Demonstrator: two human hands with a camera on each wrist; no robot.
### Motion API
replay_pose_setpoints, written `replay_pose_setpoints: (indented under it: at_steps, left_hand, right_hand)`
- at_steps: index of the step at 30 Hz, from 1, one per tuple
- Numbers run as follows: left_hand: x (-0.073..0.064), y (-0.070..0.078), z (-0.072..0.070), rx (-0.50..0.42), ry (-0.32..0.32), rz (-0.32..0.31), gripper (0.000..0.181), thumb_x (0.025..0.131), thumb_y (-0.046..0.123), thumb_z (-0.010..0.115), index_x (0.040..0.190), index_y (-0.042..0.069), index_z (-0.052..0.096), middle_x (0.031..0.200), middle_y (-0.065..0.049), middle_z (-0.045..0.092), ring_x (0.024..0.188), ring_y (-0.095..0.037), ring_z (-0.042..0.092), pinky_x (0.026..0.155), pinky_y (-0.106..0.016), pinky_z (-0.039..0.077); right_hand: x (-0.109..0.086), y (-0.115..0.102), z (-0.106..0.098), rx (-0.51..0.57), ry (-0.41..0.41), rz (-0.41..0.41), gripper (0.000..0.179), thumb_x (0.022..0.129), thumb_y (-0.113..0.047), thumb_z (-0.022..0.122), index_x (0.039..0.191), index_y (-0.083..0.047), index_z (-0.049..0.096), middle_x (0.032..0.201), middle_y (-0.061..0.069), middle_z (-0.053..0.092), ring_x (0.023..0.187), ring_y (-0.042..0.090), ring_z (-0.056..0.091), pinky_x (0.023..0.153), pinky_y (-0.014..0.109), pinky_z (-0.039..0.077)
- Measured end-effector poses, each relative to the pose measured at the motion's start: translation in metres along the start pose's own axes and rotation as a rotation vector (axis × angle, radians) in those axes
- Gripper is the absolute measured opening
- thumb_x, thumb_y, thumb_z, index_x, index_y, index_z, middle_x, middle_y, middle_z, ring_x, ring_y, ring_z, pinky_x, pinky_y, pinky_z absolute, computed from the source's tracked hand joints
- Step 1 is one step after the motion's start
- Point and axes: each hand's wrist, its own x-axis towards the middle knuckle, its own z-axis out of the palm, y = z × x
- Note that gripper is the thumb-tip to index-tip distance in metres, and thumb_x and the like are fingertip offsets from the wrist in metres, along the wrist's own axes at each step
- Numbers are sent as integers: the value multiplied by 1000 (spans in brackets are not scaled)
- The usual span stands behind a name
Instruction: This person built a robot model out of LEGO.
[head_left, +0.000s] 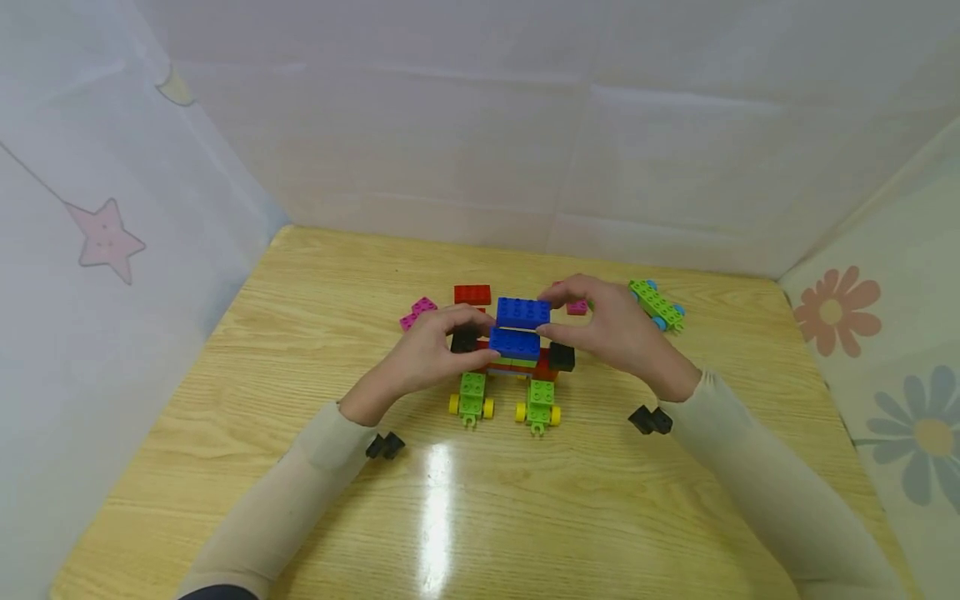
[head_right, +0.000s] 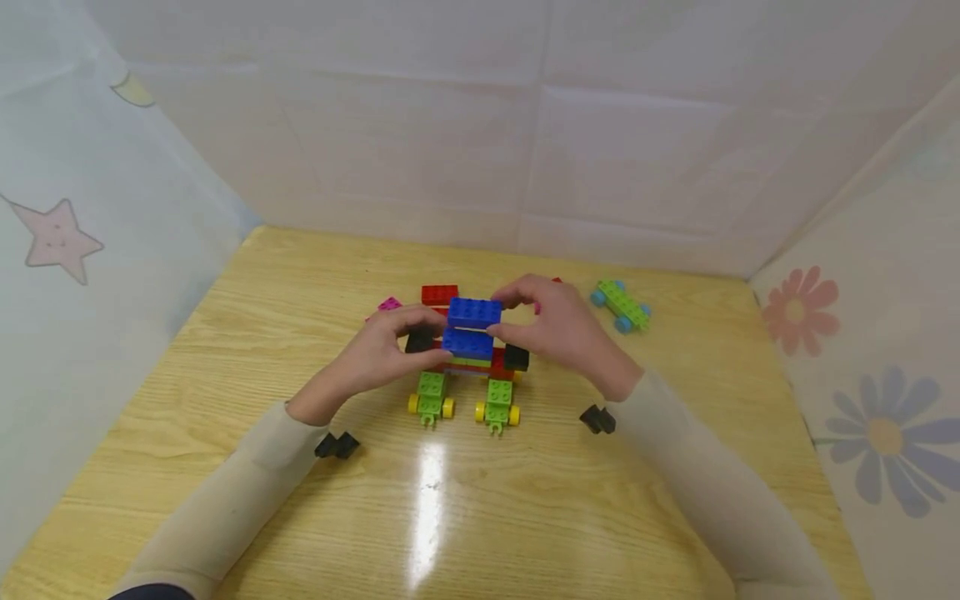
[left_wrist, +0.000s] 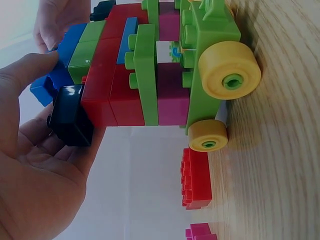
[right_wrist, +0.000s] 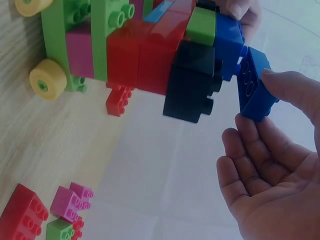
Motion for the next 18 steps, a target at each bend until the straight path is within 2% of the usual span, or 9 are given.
replay_pose_setpoints:
  at_steps: [7,18]
  left_hand:
    - [-1,2,-1,-24,3,5,40,100,29,88,135,14,77,135,-4,79,127,-28,74,117,-55,59]
    - [-2,3,-3,-30,15,13,45,99,26,88,140,11,76,140,-6,77,132,-28,73,119,-55,57]
  right_hand:
    - [-9,0,7,-28,31,-42,40,99,-38,88,135,-24,78,136,1,77,132,32,68,116,62,54]
    - [-15,6,15,7,42,-70,38,99,-30,89,134,-21,79,132,2,79,128,29,69,114,61,54]
